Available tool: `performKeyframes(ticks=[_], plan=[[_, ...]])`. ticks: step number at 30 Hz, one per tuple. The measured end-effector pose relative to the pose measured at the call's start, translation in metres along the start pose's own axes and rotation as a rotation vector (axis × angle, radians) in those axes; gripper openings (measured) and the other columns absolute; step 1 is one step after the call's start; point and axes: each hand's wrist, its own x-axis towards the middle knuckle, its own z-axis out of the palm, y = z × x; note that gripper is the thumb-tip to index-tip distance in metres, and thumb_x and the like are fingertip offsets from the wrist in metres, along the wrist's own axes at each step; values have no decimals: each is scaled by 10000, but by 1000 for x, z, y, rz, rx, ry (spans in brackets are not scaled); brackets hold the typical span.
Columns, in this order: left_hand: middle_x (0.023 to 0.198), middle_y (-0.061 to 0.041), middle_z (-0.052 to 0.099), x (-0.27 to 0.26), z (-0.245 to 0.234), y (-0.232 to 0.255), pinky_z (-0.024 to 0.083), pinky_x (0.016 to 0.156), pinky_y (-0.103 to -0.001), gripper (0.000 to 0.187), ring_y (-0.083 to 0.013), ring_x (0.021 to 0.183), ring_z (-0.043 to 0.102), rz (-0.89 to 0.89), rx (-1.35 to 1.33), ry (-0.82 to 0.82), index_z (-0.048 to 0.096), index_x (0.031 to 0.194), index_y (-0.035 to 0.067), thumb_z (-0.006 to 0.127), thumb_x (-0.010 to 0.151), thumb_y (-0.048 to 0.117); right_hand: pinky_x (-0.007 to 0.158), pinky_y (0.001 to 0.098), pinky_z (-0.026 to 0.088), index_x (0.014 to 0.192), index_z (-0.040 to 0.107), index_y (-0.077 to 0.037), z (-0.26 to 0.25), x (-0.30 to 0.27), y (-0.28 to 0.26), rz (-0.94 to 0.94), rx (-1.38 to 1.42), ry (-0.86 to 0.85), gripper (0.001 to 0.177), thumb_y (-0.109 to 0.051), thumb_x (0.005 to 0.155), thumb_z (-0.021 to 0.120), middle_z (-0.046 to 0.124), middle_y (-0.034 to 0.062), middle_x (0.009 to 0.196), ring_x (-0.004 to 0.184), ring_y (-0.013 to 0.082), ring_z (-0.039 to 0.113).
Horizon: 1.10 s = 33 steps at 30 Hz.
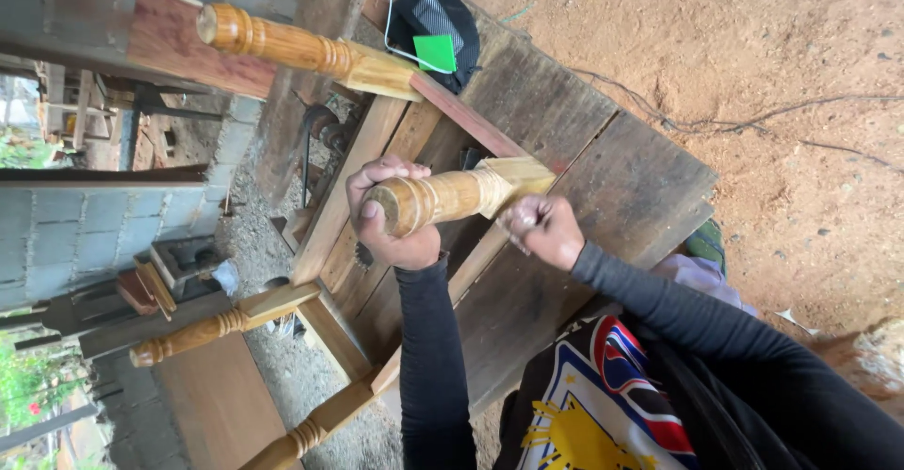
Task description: The recorder is sanding wooden furniture components and assembling parts of a chair frame.
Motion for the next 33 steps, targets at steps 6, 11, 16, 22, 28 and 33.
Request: performKeyframes(ticks=[6,11,16,22,28,33], plan=[[1035,-164,570,-1,4,4,537,893,-480,439,-283,932,584,-5,2,0,566,1100,4,631,934,405,483,237,429,768,622,-22,-20,22,-5,182,183,-33,202,-76,926,736,584,-36,643,550,34,514],[1025,-162,563,-2,13,8,532,889,-466,438,-285,935,579,-9,43,24,568,1093,-4,602,937,404,471,240,425,792,656,-16,-29,34,-16,216,273,-149,171,-62,941,725,596,-17,634,522,52,529],[1004,-180,574,-2,16,10,527,869,-469,438,-286,858,584,16,108,72,559,1079,0,590,929,410,452,252,442,805,658,-45,-13,61,-34,275,269,-131,96,-37,889,704,620,-38,660,530,44,548],[1024,-182,579,-6,23,11,516,851,-449,457,-278,873,588,-10,46,127,569,1067,-9,602,911,419,573,234,416,807,639,-6,-12,85,-22,71,132,-256,124,5,908,710,508,-61,721,682,10,450],[1026,-176,569,-8,21,15,498,901,-468,461,-299,908,576,-58,43,90,578,1070,-5,615,899,421,619,234,449,1015,736,1,-16,73,-41,-44,-60,-238,170,28,872,649,517,-43,719,680,30,465],[996,-169,561,-11,30,19,491,887,-461,448,-276,889,555,-40,81,122,572,1074,2,612,922,421,649,239,484,861,641,27,-17,76,-16,30,34,-291,73,4,914,687,579,-20,729,734,30,516]])
